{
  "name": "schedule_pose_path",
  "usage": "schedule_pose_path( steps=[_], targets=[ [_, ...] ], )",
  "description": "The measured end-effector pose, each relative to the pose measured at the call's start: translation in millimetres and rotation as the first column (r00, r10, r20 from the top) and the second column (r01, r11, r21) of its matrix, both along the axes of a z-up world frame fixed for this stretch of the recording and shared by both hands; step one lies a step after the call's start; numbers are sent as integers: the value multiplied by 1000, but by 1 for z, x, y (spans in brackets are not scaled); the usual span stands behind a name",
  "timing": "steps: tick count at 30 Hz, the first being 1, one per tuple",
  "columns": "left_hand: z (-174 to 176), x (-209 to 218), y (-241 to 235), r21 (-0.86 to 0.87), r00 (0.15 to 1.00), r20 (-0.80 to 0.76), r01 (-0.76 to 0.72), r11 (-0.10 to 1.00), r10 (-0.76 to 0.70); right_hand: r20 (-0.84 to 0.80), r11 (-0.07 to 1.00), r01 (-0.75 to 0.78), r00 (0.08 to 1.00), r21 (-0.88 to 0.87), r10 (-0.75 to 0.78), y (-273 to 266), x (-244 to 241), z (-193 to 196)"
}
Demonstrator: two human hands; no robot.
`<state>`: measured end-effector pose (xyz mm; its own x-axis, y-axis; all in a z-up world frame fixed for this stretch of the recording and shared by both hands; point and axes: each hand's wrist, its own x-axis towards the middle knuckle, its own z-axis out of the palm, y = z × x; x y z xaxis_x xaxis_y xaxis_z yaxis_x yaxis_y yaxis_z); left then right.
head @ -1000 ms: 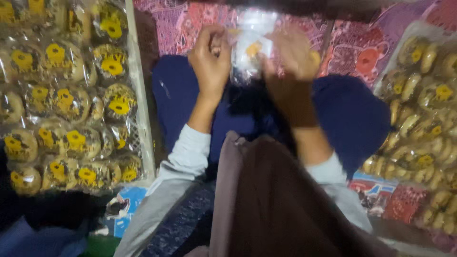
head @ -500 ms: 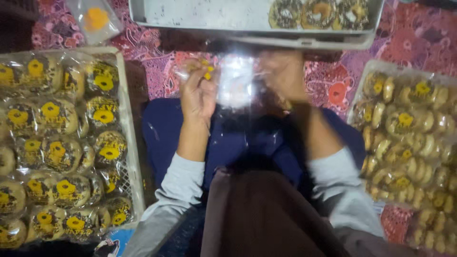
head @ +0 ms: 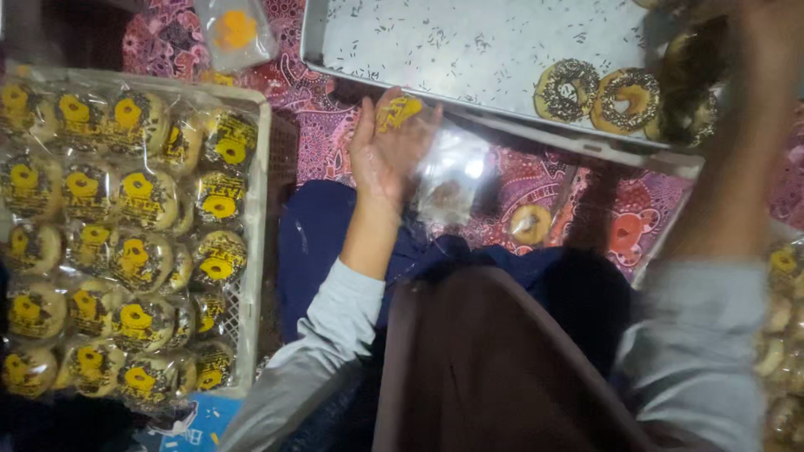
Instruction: The person sits on the floor and repeatedly picks round biscuits from a metal tray, places them into clear plastic bags, and sets the sealed bags into a white crate. The person handles the biscuits and bags by hand throughout the process.
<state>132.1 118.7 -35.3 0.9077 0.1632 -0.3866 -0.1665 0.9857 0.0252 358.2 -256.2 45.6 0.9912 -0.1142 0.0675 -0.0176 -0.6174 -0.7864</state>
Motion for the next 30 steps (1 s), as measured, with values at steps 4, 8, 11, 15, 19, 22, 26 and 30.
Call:
schedule_pose_path(
  steps=[4,8,11,15,19,22,26,30],
  targets=[
    [-8,6,-14,68,1000,12,15,998,-16,-235,495,150,966,856,112,61,-167,21],
    [-5,-18,-43,53,937,338,-114,992,89,63,873,-246,968,421,243,144,-274,-16],
    [1,-40,-67,164,956,280,-135,977,85,311,954,-298,911,36,273,172,-304,-20],
    [24,-62,-89,291,968,250,-63,955,-12,337,925,-378,875,30,346,184,-301,2],
    [41,-125,-107,856,999,-40,50,515,-31,290,885,-377,909,274,298,179,-316,-1],
    [43,-165,-59,729,956,254,-288,-621,-145,118,710,-431,887,557,445,181,-319,-7],
    [42,-208,2,607,947,215,-321,-727,-239,-30,649,-562,744,513,668,203,-345,1],
    [51,-262,31,956,989,-13,56,-288,149,-276,660,-707,601,253,750,235,-380,25]
  ],
)
